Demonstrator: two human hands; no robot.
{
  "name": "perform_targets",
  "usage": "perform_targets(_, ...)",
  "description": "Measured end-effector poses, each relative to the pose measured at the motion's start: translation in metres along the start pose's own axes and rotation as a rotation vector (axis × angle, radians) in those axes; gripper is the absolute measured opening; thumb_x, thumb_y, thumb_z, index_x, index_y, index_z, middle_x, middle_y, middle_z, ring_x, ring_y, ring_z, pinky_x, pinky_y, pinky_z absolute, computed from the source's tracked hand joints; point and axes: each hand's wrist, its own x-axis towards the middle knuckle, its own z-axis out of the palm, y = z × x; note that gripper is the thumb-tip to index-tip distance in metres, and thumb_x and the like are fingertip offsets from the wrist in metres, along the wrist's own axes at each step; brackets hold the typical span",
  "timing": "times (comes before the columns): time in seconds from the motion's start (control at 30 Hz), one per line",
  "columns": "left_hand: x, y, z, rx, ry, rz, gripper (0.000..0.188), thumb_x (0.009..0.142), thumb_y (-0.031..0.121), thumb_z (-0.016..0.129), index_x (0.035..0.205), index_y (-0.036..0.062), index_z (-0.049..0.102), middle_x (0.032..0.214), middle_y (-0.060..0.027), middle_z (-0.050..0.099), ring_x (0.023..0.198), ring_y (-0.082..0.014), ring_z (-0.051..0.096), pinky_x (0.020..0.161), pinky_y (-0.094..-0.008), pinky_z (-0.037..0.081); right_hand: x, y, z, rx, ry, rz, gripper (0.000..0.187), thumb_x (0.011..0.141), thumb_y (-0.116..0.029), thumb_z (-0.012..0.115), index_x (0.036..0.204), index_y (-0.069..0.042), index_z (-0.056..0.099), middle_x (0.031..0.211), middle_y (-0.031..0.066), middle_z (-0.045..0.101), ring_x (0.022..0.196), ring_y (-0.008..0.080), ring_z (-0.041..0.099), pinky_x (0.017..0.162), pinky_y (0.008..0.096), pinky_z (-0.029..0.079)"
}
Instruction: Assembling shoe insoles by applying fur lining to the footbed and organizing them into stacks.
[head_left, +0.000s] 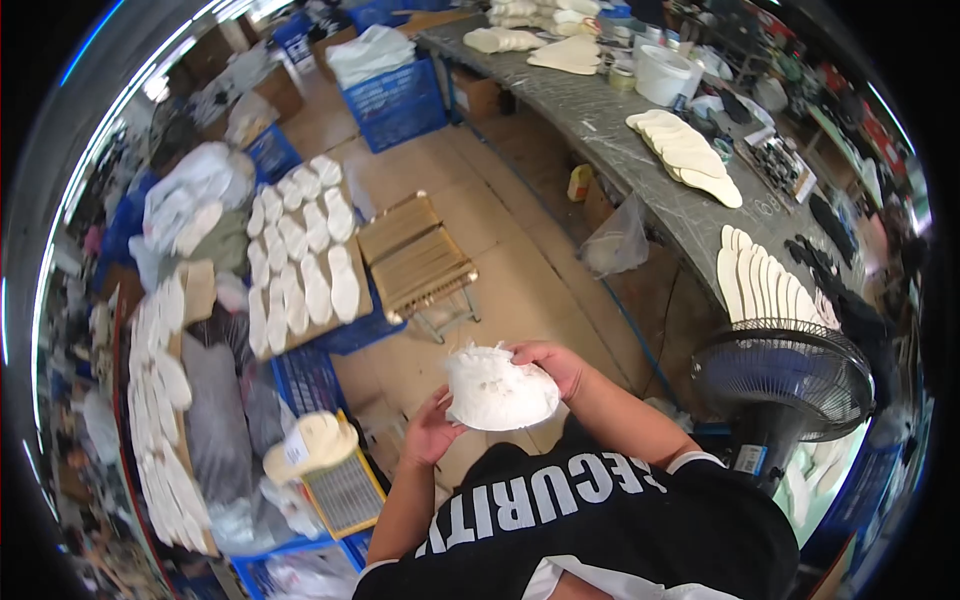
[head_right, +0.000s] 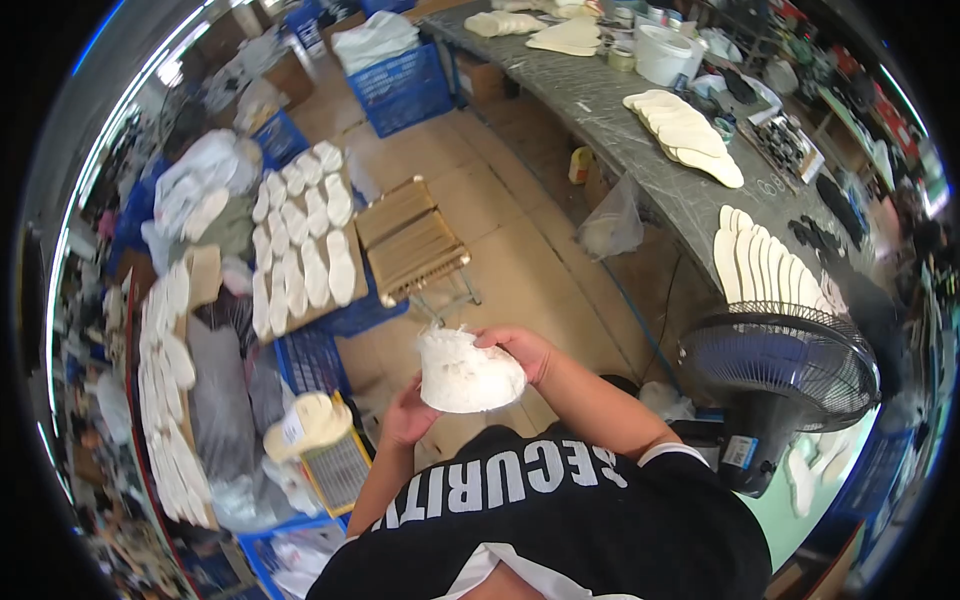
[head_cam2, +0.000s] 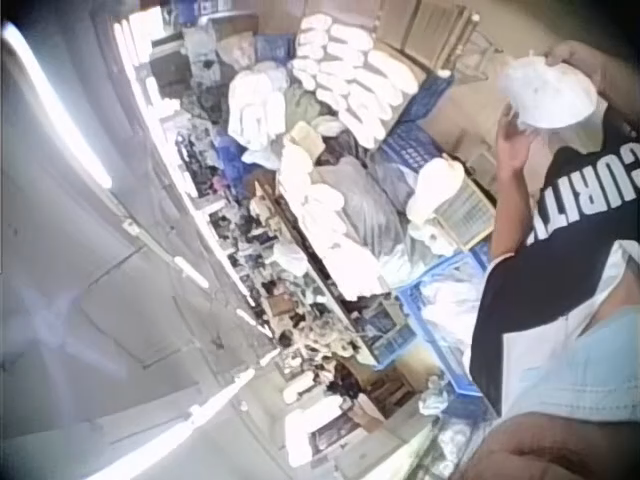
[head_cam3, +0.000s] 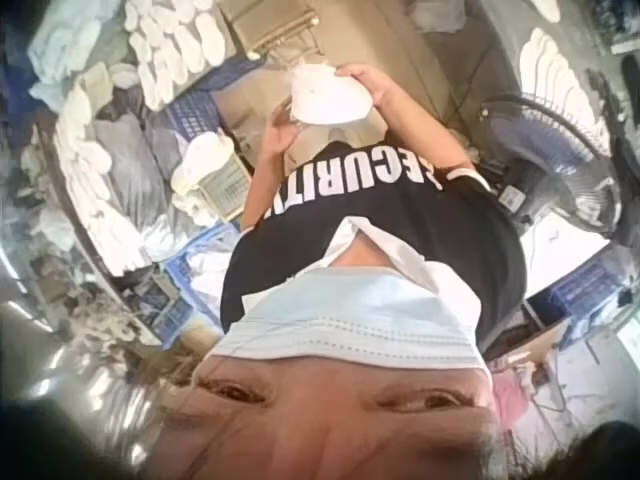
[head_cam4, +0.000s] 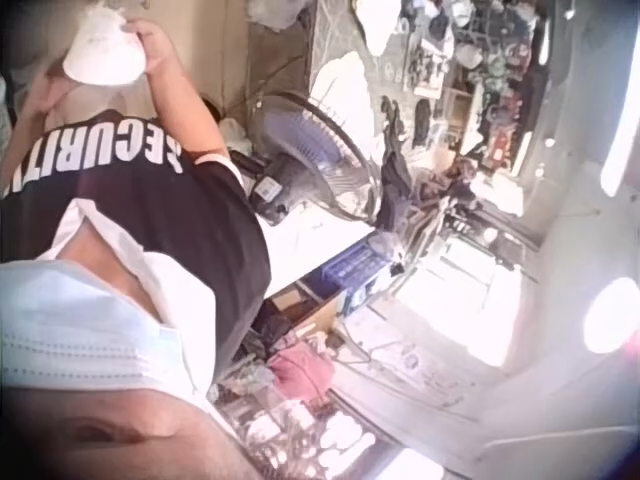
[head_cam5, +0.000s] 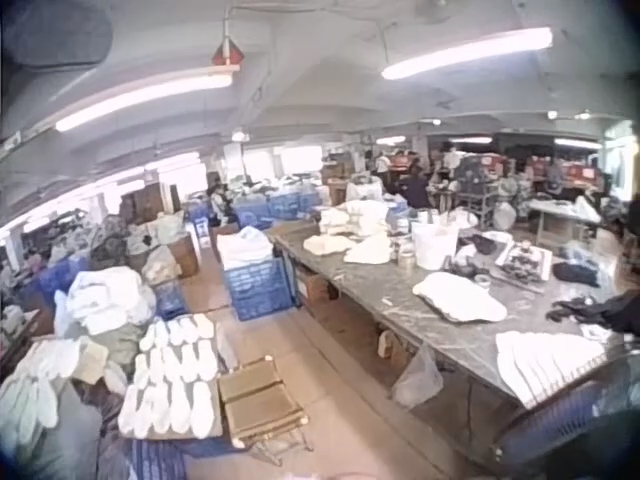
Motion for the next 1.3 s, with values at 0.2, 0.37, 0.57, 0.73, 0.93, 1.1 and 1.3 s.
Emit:
perform_targets(0.2, 0.104, 0.096, 0.005, 0.022, -0.075, 0.043, 0.036, 0.088, 0.022, 0.045, 0.121, 0.0064, 0.047, 0.118, -0.0099, 0.055, 0.108, -0.0254, 0.053, 0.088, -0.0432, 0.044, 0.049, -0.095, 0.011, -0.022, -0.019, -0.103, 0.046, 0.076, -0.009, 0.051, 0.118, 0.009, 0.046, 0.112, 0.0229, 0.056, 0.1, 0.0314, 0.059, 0.09, 0.041, 0.047)
perform_targets(0.37, 0.192, 0.125, 0.025, 0.144, 0.028, 0.097, 0.033, 0.084, 0.01, 0.044, 0.116, 0.0026, 0.047, 0.115, -0.0101, 0.054, 0.107, -0.025, 0.053, 0.085, -0.0384, 0.045, 0.075, -0.185, -0.011, -0.038, -0.01, -0.165, 0.046, 0.077, -0.011, 0.052, 0.119, 0.009, 0.046, 0.114, 0.0228, 0.056, 0.101, 0.0313, 0.059, 0.09, 0.0412, 0.047)
perform_targets(0.57, 0.313, 0.143, 0.045, 0.167, 0.209, 0.075, 0.021, 0.081, 0.001, 0.046, 0.102, -0.0013, 0.048, 0.107, -0.0161, 0.057, 0.1, -0.0287, 0.057, 0.085, -0.0434, 0.047, 0.072, -0.293, -0.075, 0.022, 0.081, -0.254, 0.046, 0.078, -0.012, 0.052, 0.119, 0.009, 0.046, 0.117, 0.0231, 0.054, 0.104, 0.0316, 0.057, 0.093, 0.0406, 0.044)
perform_targets(0.73, 0.417, 0.17, 0.094, 0.304, 0.187, 0.035, 0.018, 0.079, -0.002, 0.047, 0.096, 0.0005, 0.05, 0.1, -0.0136, 0.058, 0.091, -0.025, 0.058, 0.075, -0.0382, 0.049, 0.045, -0.369, -0.124, 0.244, 0.112, -0.299, 0.047, 0.082, -0.011, 0.049, 0.123, 0.01, 0.041, 0.121, 0.0232, 0.05, 0.109, 0.0313, 0.054, 0.097, 0.0419, 0.041)
perform_targets(0.93, 0.576, 0.204, 0.144, 0.574, 0.088, 0.056, 0.015, 0.08, 0.0, 0.051, 0.095, 0.0022, 0.053, 0.088, -0.0066, 0.059, 0.073, -0.0139, 0.055, 0.06, -0.0257, 0.044, 0.029, -0.476, -0.135, -0.01, 0.267, -0.478, 0.051, 0.078, -0.008, 0.048, 0.127, 0.003, 0.038, 0.124, 0.0184, 0.049, 0.114, 0.0306, 0.05, 0.098, 0.0469, 0.039)
perform_targets(1.1, 0.706, 0.235, 0.181, 0.721, -0.046, 0.049, 0.014, 0.081, 0.0, 0.051, 0.094, 0.0027, 0.054, 0.085, -0.0048, 0.059, 0.071, -0.0116, 0.055, 0.06, -0.0238, 0.044, 0.05, -0.562, -0.16, -0.088, 0.512, -0.632, 0.045, 0.075, -0.001, 0.047, 0.12, -0.002, 0.044, 0.114, 0.0148, 0.054, 0.104, 0.0279, 0.056, 0.089, 0.0446, 0.046)
perform_targets(1.3, 0.884, 0.263, 0.206, 0.783, -0.128, -0.04, 0.015, 0.082, 0.0, 0.049, 0.096, 0.0019, 0.055, 0.084, -0.0049, 0.06, 0.071, -0.0106, 0.055, 0.06, -0.0235, 0.044, 0.09, -0.664, -0.214, -0.116, 0.856, -0.907, 0.038, 0.075, 0.005, 0.051, 0.112, -0.006, 0.048, 0.1, 0.0089, 0.058, 0.09, 0.0195, 0.059, 0.077, 0.0342, 0.05)
